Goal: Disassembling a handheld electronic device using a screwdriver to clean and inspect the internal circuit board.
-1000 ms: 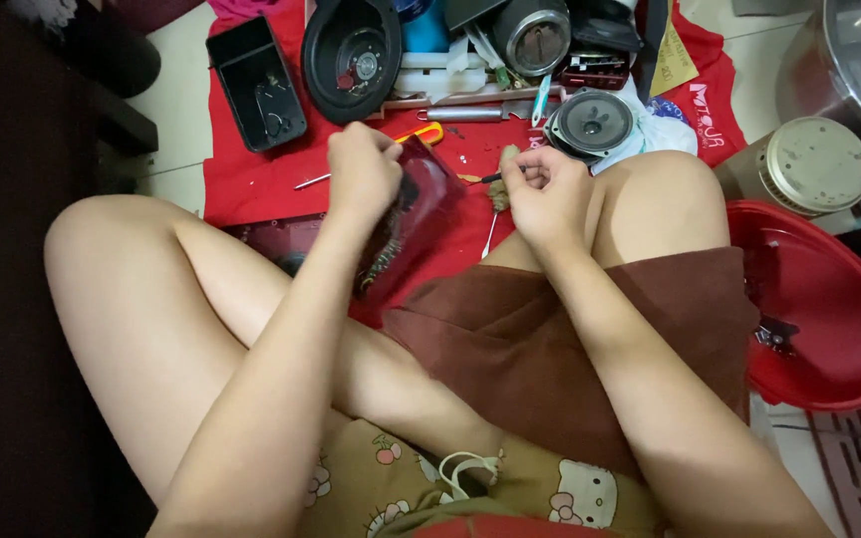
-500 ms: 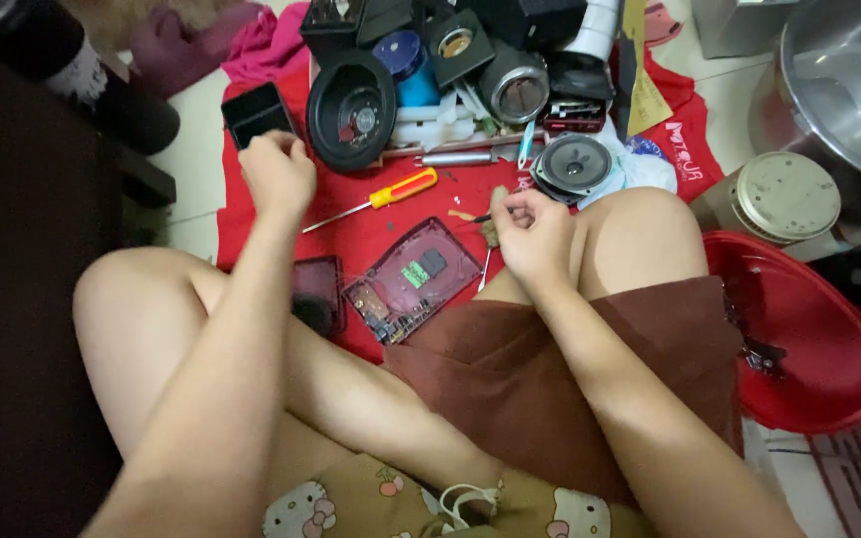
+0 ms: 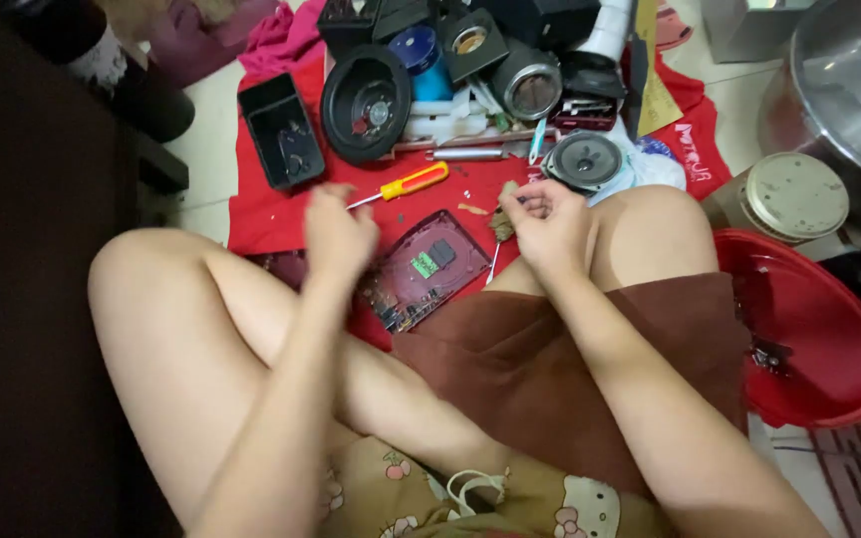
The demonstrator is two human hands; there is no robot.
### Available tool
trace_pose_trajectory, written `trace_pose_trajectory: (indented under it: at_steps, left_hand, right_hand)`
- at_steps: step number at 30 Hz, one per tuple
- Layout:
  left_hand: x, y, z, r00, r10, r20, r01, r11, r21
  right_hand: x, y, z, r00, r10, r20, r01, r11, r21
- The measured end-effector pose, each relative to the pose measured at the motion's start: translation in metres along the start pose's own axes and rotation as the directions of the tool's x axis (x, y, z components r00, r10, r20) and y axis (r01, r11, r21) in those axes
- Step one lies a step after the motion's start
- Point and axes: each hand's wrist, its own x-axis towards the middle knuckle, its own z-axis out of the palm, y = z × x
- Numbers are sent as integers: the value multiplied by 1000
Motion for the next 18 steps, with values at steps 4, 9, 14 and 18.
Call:
trace_pose_trajectory:
  at_steps: [4, 9, 14, 18]
  left_hand:
    - [-53, 39, -3, 980, 26, 198, -14, 998, -59]
    - [-64, 46, 16, 878, 25, 478, -166, 953, 254]
    - [-60, 47, 23, 886, 8, 464, -144, 955, 259]
    - [-59, 45, 24, 920, 101, 378, -216, 937, 275]
  right_hand:
    - [2, -4, 0, 1000, 13, 2, -13, 997, -79]
    - [4, 1, 1, 999, -35, 26, 39, 988, -149]
    - [1, -7, -3, 998, -55, 39, 60, 985, -163]
    - [-2, -12, -8, 997, -47, 63, 57, 982, -181]
